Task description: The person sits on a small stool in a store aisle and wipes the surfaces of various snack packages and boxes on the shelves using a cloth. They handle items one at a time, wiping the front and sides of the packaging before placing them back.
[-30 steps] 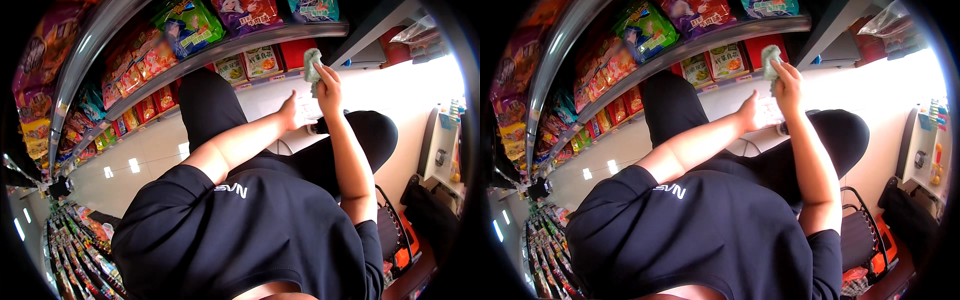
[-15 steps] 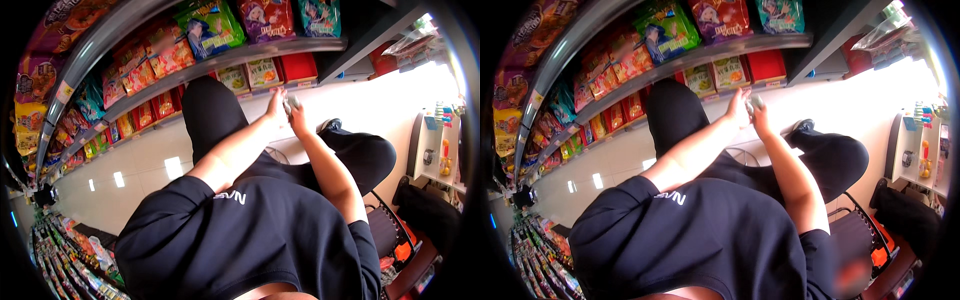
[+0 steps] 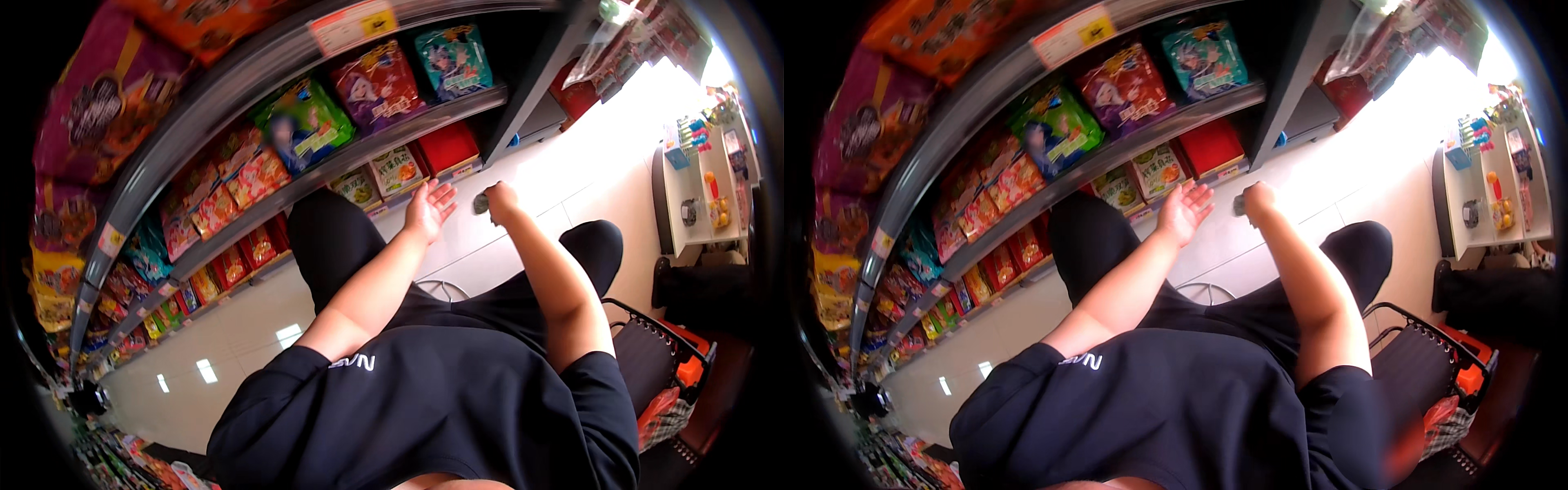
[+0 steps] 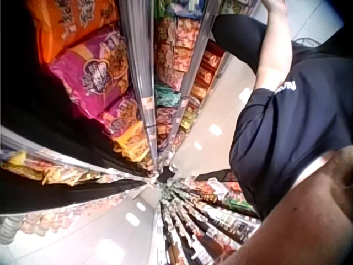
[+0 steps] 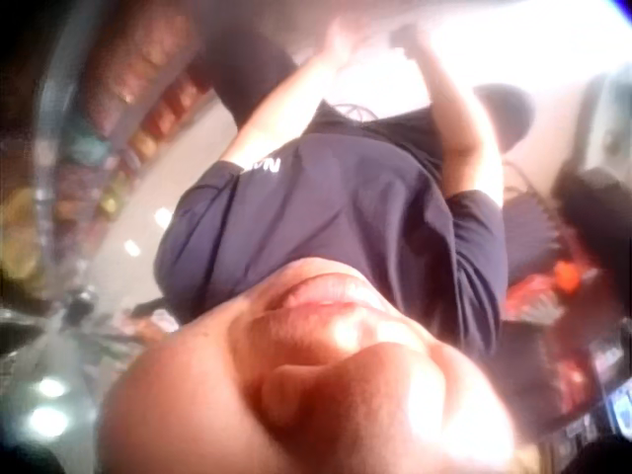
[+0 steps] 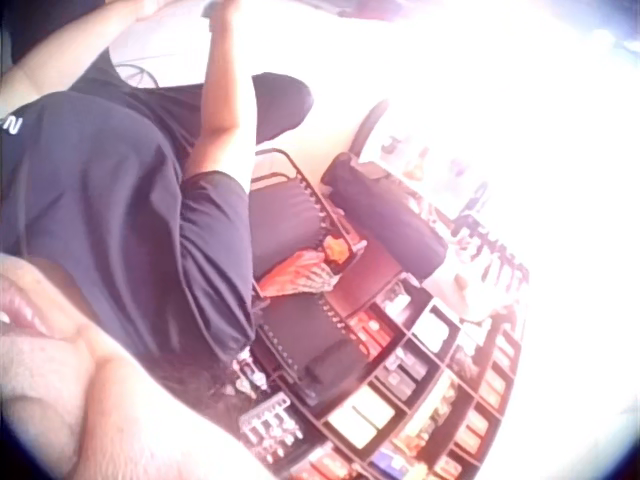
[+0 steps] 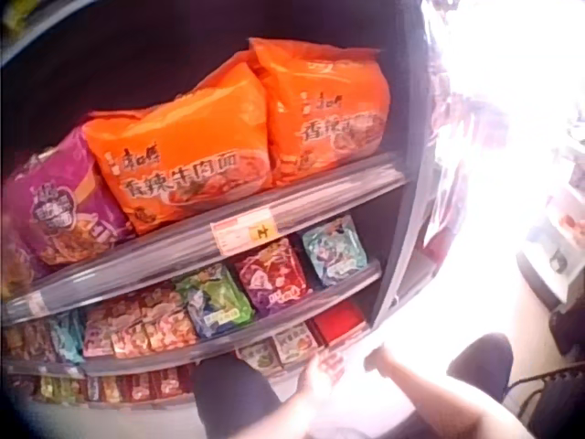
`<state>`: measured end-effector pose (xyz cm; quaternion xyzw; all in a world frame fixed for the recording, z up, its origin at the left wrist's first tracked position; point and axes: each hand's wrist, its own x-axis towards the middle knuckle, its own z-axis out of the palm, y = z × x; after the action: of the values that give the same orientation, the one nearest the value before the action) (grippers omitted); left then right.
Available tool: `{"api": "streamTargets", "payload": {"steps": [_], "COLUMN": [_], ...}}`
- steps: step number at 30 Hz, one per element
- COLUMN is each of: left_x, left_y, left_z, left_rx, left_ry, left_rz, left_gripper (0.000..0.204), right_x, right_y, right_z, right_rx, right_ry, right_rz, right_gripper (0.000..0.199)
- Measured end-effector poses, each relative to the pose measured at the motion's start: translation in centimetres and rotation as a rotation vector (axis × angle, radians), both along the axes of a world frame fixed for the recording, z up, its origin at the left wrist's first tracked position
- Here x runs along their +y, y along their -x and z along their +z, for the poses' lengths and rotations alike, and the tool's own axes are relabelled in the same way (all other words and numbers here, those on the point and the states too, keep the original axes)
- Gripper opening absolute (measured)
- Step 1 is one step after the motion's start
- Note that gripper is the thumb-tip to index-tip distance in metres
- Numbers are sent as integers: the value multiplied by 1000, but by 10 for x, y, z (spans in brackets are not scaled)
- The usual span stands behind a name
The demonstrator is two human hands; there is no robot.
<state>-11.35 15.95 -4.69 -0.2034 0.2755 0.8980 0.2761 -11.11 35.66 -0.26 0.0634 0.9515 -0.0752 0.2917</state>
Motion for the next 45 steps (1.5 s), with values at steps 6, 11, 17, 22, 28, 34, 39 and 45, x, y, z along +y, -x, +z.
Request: {"api": "streamTargets", "payload": {"steps": [6,11,17,22,28,34,39,45], "left_x": [13,3,29,39,100,130,185,206], "left_y": [-39,-99,-90,-121,-106,-26,33,40], "left_z": [-62,-104,-65,-76,-72,-97,-9,46], "left_rx": [671,907,142,418,613,718,627,618], "left_ry": [793,822,320,349,613,712,760,947], "left_rz": [-1178,-2112,-2359,-2423,-2672,-2665,-2591,-2434], "left_gripper": [21,40,36,38,43,48,36,32], "right_x": [73,60,76,110,151,164,162,142], "right_y": [-5,-4,0,-2,-14,-49,-82,-129], "right_z": [-13,47,56,66,84,88,77,72], "right_rx": [498,209,378,302,356,600,982,1110], "right_ry": [413,328,428,522,599,646,652,580], "right_rz": [-146,-65,-181,-329,-542,-856,-1135,-1258], "right_gripper": [26,25,31,28,28,31,39,46]}}
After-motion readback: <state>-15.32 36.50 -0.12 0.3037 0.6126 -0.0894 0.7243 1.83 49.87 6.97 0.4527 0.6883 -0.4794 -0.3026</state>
